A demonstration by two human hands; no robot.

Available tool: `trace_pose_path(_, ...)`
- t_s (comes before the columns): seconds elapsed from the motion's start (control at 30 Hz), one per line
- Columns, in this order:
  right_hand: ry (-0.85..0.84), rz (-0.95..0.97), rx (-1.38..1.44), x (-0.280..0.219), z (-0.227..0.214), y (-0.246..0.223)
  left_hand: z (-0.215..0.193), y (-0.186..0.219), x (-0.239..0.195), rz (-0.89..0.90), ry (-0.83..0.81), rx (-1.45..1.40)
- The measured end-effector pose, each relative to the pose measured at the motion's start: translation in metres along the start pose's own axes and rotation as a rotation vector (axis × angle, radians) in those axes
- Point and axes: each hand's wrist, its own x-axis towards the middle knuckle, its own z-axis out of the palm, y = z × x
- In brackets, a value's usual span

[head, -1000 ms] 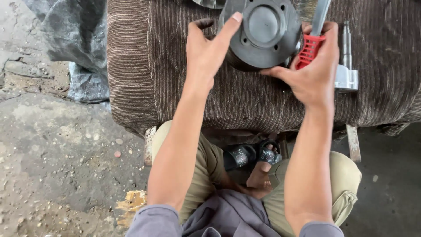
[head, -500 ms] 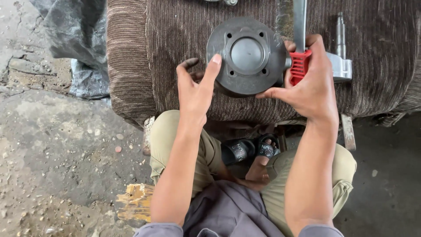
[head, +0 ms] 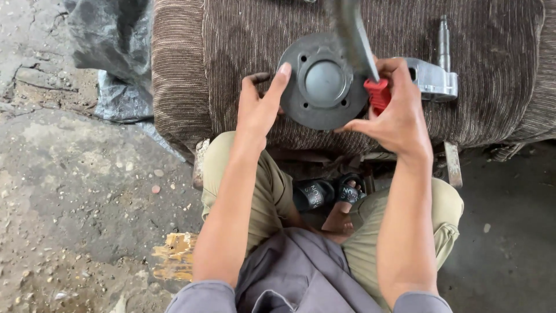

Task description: The person scrubs a circular metal part with a red-handled wire brush, focusing on the edges and central area. They rotate the part to access different sides and continue scrubbing the surface thoroughly.

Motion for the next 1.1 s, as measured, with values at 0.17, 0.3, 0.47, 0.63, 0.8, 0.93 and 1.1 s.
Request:
trace_pose_path(0.17,-0.021,0.028,0.022,0.01,-0.01,0.011,0.003,0.013,0.003,-0.008,0.015,0.033)
trace_pose_path(0.3,-0.051,-0.064,0.079,0.022,-0.009,0.019,0.005,0.014,0.019,0.044,-0.011,0.027)
trace_pose_path(0.47,0.026,0.017,0.008,0.019,-0.008,0.021,0.003,0.031,0.021,0.045,-0.084,0.188)
trace_pose_path(0.63,0.047,0.075,0.0,0.005,-0.001,0.011,-0.005,0.017,0.015,0.055,-0.091,0.302)
trace_pose_path(0.8,0.076,0.077,0.0,0.006,0.0,0.009,-0.001,0.01,0.02,0.439,0.02,0.226)
trace_pose_path(0.93,0.094,0.088,-0.096,0.003,-0.003,0.007,0.022,0.034,0.038,0.42,-0.018,0.218)
trace_pose_path(1.1,0.112,0.088,-0.209,0.001,-0.003,-0.013,0.048,0.018,0.083,0.398,-0.073,0.382)
